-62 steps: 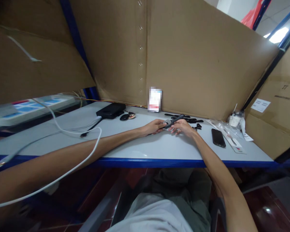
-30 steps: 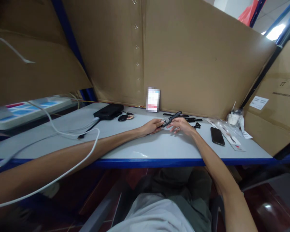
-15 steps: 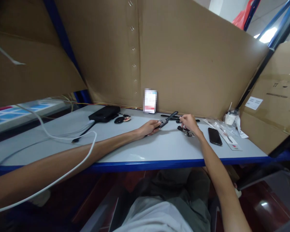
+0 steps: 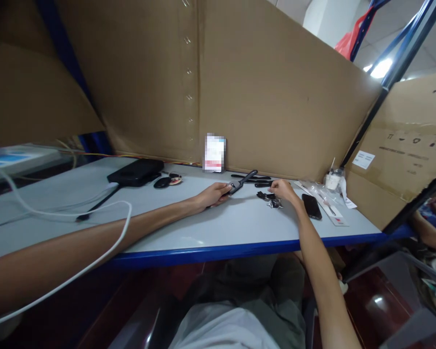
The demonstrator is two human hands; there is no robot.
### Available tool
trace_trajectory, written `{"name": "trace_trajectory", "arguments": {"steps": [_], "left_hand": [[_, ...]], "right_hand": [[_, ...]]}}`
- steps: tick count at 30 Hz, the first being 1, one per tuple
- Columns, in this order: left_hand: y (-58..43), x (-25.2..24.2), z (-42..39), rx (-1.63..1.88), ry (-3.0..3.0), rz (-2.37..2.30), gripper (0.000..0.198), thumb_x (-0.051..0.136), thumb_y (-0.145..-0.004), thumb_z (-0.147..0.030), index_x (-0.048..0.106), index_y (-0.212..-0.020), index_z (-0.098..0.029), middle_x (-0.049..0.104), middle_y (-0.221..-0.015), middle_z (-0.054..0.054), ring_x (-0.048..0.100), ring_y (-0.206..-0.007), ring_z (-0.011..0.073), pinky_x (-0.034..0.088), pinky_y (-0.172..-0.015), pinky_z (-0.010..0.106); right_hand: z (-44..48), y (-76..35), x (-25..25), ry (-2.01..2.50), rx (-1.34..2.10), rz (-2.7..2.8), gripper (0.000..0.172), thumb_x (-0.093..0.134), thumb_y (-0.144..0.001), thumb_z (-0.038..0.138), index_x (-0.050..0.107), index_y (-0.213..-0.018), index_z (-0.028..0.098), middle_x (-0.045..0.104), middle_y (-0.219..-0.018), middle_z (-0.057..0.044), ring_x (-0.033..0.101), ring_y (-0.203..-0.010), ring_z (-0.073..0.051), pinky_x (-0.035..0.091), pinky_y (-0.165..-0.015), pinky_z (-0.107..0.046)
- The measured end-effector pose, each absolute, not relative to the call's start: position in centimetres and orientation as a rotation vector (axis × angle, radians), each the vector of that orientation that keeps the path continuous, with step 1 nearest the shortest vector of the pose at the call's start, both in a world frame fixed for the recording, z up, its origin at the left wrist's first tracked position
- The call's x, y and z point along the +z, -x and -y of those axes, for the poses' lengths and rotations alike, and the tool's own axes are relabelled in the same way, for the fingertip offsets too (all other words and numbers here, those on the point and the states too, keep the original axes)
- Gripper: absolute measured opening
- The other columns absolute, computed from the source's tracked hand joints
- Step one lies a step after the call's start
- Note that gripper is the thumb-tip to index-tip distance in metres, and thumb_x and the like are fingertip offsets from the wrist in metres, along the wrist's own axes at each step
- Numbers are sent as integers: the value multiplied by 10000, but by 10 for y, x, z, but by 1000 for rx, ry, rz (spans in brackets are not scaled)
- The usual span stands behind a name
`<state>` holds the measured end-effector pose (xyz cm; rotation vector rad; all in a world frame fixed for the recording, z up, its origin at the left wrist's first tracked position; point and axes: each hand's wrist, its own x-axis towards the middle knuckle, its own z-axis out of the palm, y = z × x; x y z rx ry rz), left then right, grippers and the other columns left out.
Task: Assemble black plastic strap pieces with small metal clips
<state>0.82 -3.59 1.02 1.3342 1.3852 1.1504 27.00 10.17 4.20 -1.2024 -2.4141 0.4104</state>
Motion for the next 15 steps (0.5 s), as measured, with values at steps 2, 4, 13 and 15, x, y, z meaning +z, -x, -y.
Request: {"name": "trace_trajectory", "arguments": {"steps": [2, 4, 13, 15], "left_hand": [[-8, 10, 35, 1151, -1335, -1380, 326, 406, -1023, -282, 487, -720, -194, 374, -487, -79, 272, -342, 56, 167, -355, 216], [-7, 9, 35, 1149, -1334, -1379, 320, 431, -1014, -296, 484, -714, -197, 375, -490, -78, 272, -344, 56, 164, -362, 219], [-6, 7, 34, 1126, -1345, -1404, 315, 433, -1015, -310, 491, -727, -195, 371, -488, -79, 275, -343, 55, 166, -366, 223], [-7, 7, 35, 1129, -1347, -1397, 314, 450, -1010, -320, 492, -725, -195, 372, -490, -80, 277, -345, 53, 166, -366, 218]], "right_hand": [[-98, -270, 44, 1171, 624, 2486, 209, 686, -798, 357, 647, -716, 168, 598, -565, 15, 504, -532, -108, 339, -532, -220], [-95, -273, 48, 1153, 826, 2566, 218, 728, -754, 377, 669, -784, 170, 617, -584, 19, 489, -502, -100, 327, -503, -217], [-87, -249, 35, 1209, 133, 2519, 222, 722, -831, 402, 740, -863, 184, 704, -759, -35, 609, -699, -160, 368, -637, -245], [-85, -243, 29, 1234, 121, 2562, 217, 733, -832, 399, 749, -910, 198, 711, -776, -40, 618, -716, -170, 365, -645, -247]]}}
